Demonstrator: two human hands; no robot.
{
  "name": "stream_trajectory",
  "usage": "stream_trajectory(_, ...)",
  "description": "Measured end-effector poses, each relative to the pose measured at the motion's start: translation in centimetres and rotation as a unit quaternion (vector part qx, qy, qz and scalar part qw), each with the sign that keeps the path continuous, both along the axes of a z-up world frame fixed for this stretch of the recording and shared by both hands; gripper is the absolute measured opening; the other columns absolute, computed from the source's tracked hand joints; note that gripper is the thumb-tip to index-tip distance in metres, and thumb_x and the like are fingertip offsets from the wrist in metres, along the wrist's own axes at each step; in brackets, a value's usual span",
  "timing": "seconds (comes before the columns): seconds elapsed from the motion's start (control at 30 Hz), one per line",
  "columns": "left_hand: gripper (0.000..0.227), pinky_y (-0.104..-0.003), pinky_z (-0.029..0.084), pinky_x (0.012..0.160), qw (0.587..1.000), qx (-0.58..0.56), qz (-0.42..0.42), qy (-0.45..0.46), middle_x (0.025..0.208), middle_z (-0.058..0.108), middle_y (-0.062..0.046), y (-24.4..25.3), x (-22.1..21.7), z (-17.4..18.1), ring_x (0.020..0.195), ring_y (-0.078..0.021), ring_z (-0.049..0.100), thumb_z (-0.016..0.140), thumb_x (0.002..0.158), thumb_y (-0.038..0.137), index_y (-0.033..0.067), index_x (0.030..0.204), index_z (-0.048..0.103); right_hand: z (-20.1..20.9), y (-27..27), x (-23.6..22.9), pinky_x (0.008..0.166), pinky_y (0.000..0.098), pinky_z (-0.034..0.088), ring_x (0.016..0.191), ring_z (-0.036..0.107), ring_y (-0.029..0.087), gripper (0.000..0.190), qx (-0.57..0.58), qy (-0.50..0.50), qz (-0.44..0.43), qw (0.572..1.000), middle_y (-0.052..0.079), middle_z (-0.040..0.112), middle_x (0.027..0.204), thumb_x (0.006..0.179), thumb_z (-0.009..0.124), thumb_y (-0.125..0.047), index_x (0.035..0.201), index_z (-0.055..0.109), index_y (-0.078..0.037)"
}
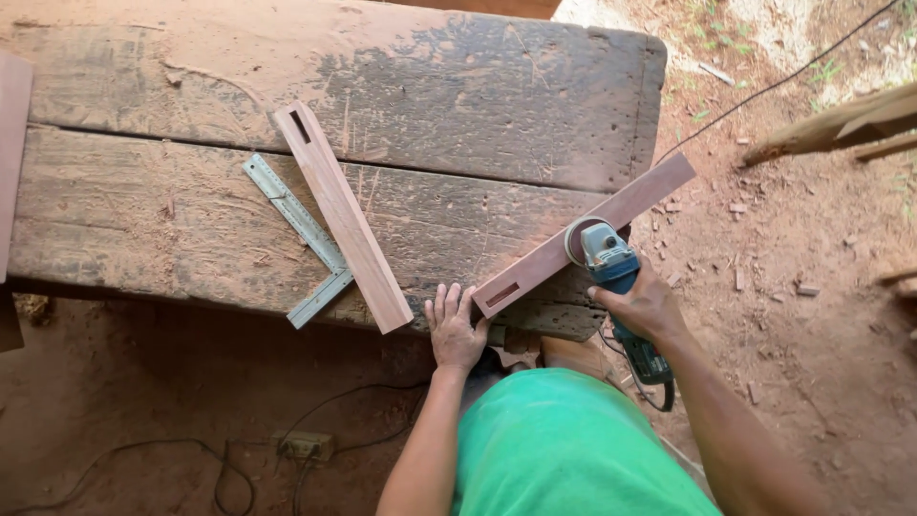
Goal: Sanding the edges of a wooden board using a hand-held angle grinder with a sanding disc.
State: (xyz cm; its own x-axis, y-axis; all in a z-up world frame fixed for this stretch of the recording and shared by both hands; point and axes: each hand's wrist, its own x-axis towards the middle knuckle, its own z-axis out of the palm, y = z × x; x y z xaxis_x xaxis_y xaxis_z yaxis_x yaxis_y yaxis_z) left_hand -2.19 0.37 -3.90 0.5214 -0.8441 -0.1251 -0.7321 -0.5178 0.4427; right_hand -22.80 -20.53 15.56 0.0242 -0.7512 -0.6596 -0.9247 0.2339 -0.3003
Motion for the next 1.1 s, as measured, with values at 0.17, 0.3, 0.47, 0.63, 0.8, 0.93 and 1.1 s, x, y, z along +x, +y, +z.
stream_trajectory(0.17,0.075,-0.053,0.021,0.125,1.0,-0.015,-0.005,-0.025,0.151,0.049,0.001,0.2,-0.1,-0.5,0.151,-0.0268,0.033,0.08,0.07,0.051,0.0295,0.139,0.059,1.4,1.9,1.1,0.097,0.0549,0.052,0.11,0.066,0.048,0.092,-0.005,-0.047,0.017,0.999,0.034,0.068,0.111,0.072,0.08,-0.047,0.148,0.044,-0.01)
stream_trajectory(0.3,0.076,-0.054,0.022,0.125,0.999,-0.022,-0.003,-0.029,0.151,0.049,0.001,0.2,0.0,-1.2,0.151,-0.0269,0.033,0.08,0.07,0.05,0.0292,0.139,0.058,1.5,3.7,1.9,0.087,0.0556,0.058,0.097,0.071,0.051,0.084,-0.005,-0.112,0.071,0.991,0.034,0.07,0.101,0.081,0.08,-0.041,0.145,0.043,-0.001)
stream_trajectory(0.47,0.076,-0.052,0.022,0.125,0.999,-0.019,-0.013,-0.044,0.152,0.048,0.001,0.3,0.2,-1.6,0.15,-0.0259,0.033,0.079,0.071,0.051,0.0303,0.14,0.058,-0.9,5.7,2.5,0.092,0.0555,0.056,0.105,0.071,0.046,0.087,0.029,-0.102,0.195,0.975,0.026,0.071,0.107,0.076,0.078,-0.051,0.145,0.039,-0.014)
stream_trajectory(0.63,0.075,-0.051,0.023,0.125,0.999,-0.01,-0.011,-0.042,0.152,0.048,0.002,0.4,0.3,-1.8,0.15,-0.0253,0.034,0.079,0.07,0.05,0.031,0.139,0.058,0.0,3.7,1.7,0.093,0.0566,0.054,0.107,0.071,0.046,0.085,0.041,-0.115,0.165,0.979,0.026,0.072,0.107,0.075,0.077,-0.046,0.147,0.041,-0.016)
stream_trajectory(0.8,0.074,-0.052,0.023,0.125,1.0,0.002,0.0,-0.028,0.151,0.049,0.002,0.0,0.1,-1.0,0.15,-0.0259,0.034,0.079,0.071,0.05,0.0313,0.139,0.058,1.9,-1.1,-1.3,0.094,0.058,0.052,0.11,0.068,0.051,0.088,-0.002,-0.086,0.092,0.992,0.034,0.071,0.109,0.077,0.079,-0.047,0.147,0.043,-0.006)
stream_trajectory(0.93,0.073,-0.052,0.023,0.125,0.999,-0.003,0.005,-0.032,0.15,0.05,0.002,0.1,0.1,-1.1,0.15,-0.0253,0.035,0.078,0.072,0.052,0.0307,0.139,0.059,4.6,-3.9,-2.2,0.098,0.0577,0.049,0.113,0.065,0.052,0.091,0.009,-0.047,0.031,0.998,0.036,0.069,0.114,0.075,0.08,-0.046,0.149,0.043,-0.008)
stream_trajectory(1.1,0.083,-0.048,0.025,0.124,0.999,-0.022,0.01,-0.042,0.148,0.053,0.002,0.1,0.3,-1.1,0.147,-0.0234,0.039,0.081,0.067,0.055,0.0287,0.141,0.058,3.6,-7.2,-5.2,0.099,0.0514,0.048,0.117,0.063,0.045,0.097,-0.043,-0.029,-0.096,0.994,0.029,0.066,0.12,0.067,0.084,-0.055,0.147,0.047,-0.015)
